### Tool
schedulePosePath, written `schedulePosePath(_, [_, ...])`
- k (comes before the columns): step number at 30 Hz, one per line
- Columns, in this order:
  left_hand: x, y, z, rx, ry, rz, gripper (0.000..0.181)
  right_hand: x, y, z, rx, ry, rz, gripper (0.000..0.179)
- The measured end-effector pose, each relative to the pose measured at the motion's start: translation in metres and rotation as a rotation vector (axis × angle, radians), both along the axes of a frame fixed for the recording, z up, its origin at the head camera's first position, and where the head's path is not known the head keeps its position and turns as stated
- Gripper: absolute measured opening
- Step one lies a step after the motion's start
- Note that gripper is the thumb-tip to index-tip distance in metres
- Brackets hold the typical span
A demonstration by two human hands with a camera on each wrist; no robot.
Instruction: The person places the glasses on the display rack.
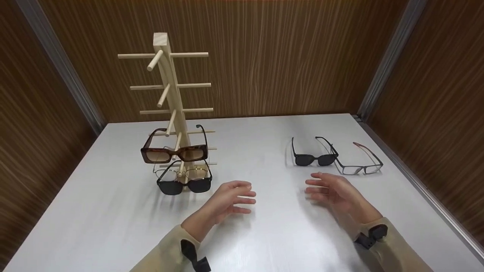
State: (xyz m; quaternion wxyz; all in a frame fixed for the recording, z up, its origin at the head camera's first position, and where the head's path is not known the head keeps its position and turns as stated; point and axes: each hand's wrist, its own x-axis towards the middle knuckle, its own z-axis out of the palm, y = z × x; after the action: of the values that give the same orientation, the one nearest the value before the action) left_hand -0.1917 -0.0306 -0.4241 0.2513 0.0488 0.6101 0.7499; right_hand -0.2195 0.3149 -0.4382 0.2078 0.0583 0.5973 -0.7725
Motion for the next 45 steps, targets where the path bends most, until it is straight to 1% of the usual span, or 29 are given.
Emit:
schedulePosePath(2, [-0.002, 0.006, 0.001, 0.005, -0.004, 0.018, 0.043, 0.0, 0.007, 0.005, -0.001, 0.009, -0.018, 0.063])
schedulePosePath(5, [-0.005, 0.016, 0.002, 0.016, -0.016, 0.043, 0.039, -0.001, 0.018, 0.012, -0.002, 0.042, -0.054, 0.05])
schedulePosePath(9, [-0.009, 0.029, 0.002, 0.036, -0.049, 0.069, 0.036, -0.006, 0.033, 0.025, 0.025, 0.098, -0.095, 0.034])
schedulePosePath(11, [-0.012, 0.036, 0.004, 0.044, -0.064, 0.08, 0.035, -0.011, 0.041, 0.032, 0.05, 0.135, -0.111, 0.037])
schedulePosePath(14, [-0.016, 0.045, 0.008, 0.048, -0.063, 0.084, 0.037, -0.018, 0.054, 0.041, 0.05, 0.164, -0.152, 0.034])
schedulePosePath(16, [-0.018, 0.051, 0.011, 0.06, -0.062, 0.087, 0.038, -0.022, 0.061, 0.044, 0.048, 0.157, -0.185, 0.026])
schedulePosePath(18, [-0.021, 0.056, 0.012, 0.07, -0.064, 0.093, 0.039, -0.027, 0.067, 0.046, 0.027, 0.123, -0.217, 0.018])
schedulePosePath(20, [-0.023, 0.061, 0.012, 0.084, -0.077, 0.103, 0.041, -0.031, 0.073, 0.047, 0.014, 0.082, -0.244, 0.016])
schedulePosePath(23, [-0.029, 0.069, 0.011, 0.092, -0.106, 0.12, 0.045, -0.037, 0.078, 0.049, -0.005, 0.038, -0.269, 0.026])
schedulePosePath(25, [-0.035, 0.074, 0.01, 0.089, -0.128, 0.132, 0.047, -0.042, 0.08, 0.051, 0.012, 0.031, -0.268, 0.037])
schedulePosePath(27, [-0.04, 0.081, 0.01, 0.077, -0.14, 0.146, 0.047, -0.047, 0.08, 0.053, 0.072, 0.03, -0.262, 0.052])
schedulePosePath(29, [-0.046, 0.087, 0.01, 0.067, -0.145, 0.169, 0.047, -0.053, 0.079, 0.053, 0.156, 0.036, -0.242, 0.068])
schedulePosePath(31, [-0.051, 0.094, 0.009, 0.063, -0.148, 0.19, 0.045, -0.058, 0.079, 0.053, 0.231, 0.039, -0.228, 0.079])
schedulePosePath(32, [-0.054, 0.097, 0.009, 0.062, -0.147, 0.198, 0.045, -0.061, 0.079, 0.052, 0.263, 0.041, -0.225, 0.081])
schedulePosePath(36, [-0.066, 0.111, 0.006, 0.067, -0.155, 0.23, 0.048, -0.072, 0.08, 0.047, 0.358, 0.059, -0.207, 0.076])
schedulePosePath(39, [-0.077, 0.12, 0.002, 0.074, -0.156, 0.259, 0.049, -0.079, 0.08, 0.043, 0.445, 0.077, -0.179, 0.071])
schedulePosePath(43, [-0.093, 0.131, -0.005, 0.088, -0.151, 0.294, 0.048, -0.088, 0.079, 0.039, 0.551, 0.09, -0.141, 0.067])
schedulePosePath(45, [-0.1, 0.135, -0.008, 0.11, -0.153, 0.305, 0.048, -0.092, 0.079, 0.037, 0.591, 0.093, -0.123, 0.065])
